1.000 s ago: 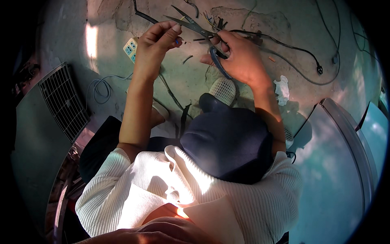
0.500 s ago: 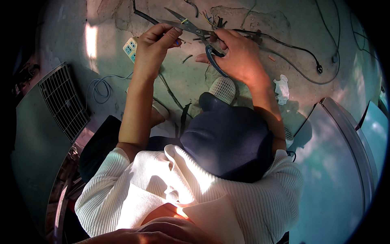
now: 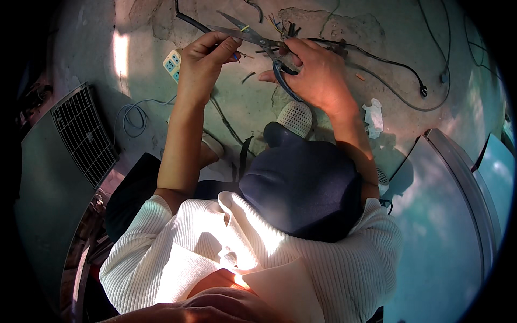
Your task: The person strips the insulation from electric wires using scissors and twists the exposed copper strands together by hand.
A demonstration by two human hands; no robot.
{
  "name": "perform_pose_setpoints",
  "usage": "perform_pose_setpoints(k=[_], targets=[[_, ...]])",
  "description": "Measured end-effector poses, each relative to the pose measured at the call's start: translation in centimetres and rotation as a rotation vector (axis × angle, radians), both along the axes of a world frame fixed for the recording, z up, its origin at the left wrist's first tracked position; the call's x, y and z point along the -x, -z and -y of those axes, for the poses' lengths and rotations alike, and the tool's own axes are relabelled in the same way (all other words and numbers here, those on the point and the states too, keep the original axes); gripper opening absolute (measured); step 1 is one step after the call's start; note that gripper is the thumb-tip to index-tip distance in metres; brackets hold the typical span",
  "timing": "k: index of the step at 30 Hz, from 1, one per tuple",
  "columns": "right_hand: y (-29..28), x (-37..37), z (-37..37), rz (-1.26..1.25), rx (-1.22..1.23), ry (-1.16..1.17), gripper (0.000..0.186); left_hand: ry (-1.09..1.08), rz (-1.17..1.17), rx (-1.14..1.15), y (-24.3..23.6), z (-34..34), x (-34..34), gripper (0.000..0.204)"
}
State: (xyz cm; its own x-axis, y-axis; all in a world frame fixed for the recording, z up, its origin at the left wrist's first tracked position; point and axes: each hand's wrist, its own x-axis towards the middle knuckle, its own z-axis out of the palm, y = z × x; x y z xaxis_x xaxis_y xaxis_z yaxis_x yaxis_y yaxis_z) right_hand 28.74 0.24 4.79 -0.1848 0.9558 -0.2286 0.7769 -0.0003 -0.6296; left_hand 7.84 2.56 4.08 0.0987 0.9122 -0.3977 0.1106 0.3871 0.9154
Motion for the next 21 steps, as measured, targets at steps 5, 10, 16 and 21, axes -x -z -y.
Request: perform_pose_setpoints(k=[5,10,16,21], targets=[[0.2,-0.1,0.1,0.004,-0.021,-0.002,0.06,0.006,-0.014,-0.013,0.0,0.1,-0.1,0.016],[0.8,-0.1,0.5,-0.043,-0.022,0.023,0.058,0.183,-0.188,0.009,-0.8,0.0,-0.1,0.015],[1.9,0.5,1.4,-0.177,0.018,0.066,0.057,0.276,-0.191,-0.147,0.0,0.6,-0.2,0.015],[1.1,0.6,1.3,-0.209,0.133,0.111,0.054,0.329,-0.24,-0.176,-0.2,0.3,-0.2,0.027]])
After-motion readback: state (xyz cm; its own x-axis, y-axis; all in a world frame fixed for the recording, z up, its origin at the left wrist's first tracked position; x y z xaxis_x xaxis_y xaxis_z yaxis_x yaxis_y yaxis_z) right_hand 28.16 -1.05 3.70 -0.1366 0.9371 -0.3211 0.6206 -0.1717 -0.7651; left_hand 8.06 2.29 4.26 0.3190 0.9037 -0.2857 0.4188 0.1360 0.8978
